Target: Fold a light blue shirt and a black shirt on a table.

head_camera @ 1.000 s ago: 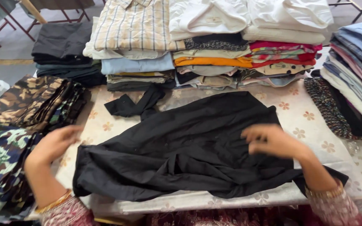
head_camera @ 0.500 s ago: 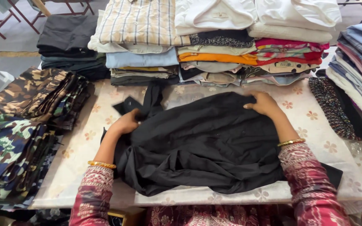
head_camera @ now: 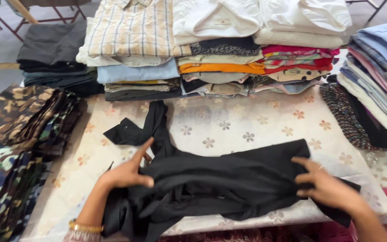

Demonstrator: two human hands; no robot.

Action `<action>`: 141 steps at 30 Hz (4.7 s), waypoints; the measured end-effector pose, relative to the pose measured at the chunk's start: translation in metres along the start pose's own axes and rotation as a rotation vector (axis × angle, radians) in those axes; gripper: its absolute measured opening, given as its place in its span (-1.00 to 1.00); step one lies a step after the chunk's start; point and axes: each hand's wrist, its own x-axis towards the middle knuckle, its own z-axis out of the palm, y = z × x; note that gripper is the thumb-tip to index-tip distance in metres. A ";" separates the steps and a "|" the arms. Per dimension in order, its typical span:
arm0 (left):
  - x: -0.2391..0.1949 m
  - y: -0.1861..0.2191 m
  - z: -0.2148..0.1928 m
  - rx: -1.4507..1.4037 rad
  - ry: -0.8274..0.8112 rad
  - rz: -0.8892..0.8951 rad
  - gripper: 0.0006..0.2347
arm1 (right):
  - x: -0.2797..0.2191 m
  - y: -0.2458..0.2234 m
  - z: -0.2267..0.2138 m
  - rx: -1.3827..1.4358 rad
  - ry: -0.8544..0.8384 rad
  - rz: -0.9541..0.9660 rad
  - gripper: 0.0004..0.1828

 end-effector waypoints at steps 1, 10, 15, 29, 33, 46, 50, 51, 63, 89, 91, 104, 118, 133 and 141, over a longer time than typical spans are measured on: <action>-0.007 0.014 0.007 0.029 -0.056 0.053 0.18 | -0.008 -0.003 0.013 -0.059 -0.055 0.013 -0.66; -0.029 0.062 0.044 0.441 -0.141 -0.111 -0.25 | -0.021 0.014 0.034 0.160 0.056 0.148 -0.73; -0.001 0.076 -0.047 0.572 0.332 0.033 -0.67 | 0.073 -0.061 -0.061 0.155 0.211 -0.041 -0.83; -0.041 0.093 -0.075 0.267 0.615 0.535 -0.59 | 0.084 -0.061 -0.111 -0.242 0.796 -0.256 -0.87; -0.068 0.062 -0.025 0.015 0.256 0.397 -0.71 | 0.029 -0.015 -0.071 -0.086 0.457 -0.160 -0.91; 0.038 0.098 0.003 0.138 0.479 -0.182 -0.25 | 0.127 -0.023 -0.030 -0.213 0.458 -0.024 -0.35; 0.056 0.072 0.032 0.272 0.599 0.196 -0.37 | 0.151 0.026 0.004 -0.148 0.531 0.142 -0.41; 0.039 0.082 0.026 0.271 0.604 0.195 -0.37 | 0.141 0.029 0.001 -0.149 0.531 0.138 -0.41; -0.038 0.099 -0.033 0.020 -0.189 0.016 -0.63 | 0.077 -0.035 -0.079 -0.198 -0.036 0.299 -0.53; 0.126 0.126 0.014 -0.370 0.242 0.015 -0.27 | 0.166 -0.222 -0.040 0.406 0.660 -0.648 -0.67; 0.149 0.085 0.007 -0.494 0.433 0.209 -0.60 | 0.169 -0.205 -0.037 0.415 0.606 -0.625 -0.66; 0.103 0.009 -0.055 -1.222 0.561 0.881 -0.65 | 0.184 -0.016 0.025 0.225 -0.046 -0.024 -0.44; 0.099 -0.005 -0.085 -1.238 0.771 0.852 -0.35 | 0.172 -0.003 -0.026 -0.214 0.727 0.082 -0.78; 0.071 0.035 -0.013 0.341 0.429 0.101 -0.03 | 0.190 0.011 0.046 -0.260 0.316 -0.055 -0.47; 0.024 -0.033 -0.050 0.863 0.276 -0.580 -0.27 | 0.192 0.012 0.051 -0.283 0.346 -0.042 -0.46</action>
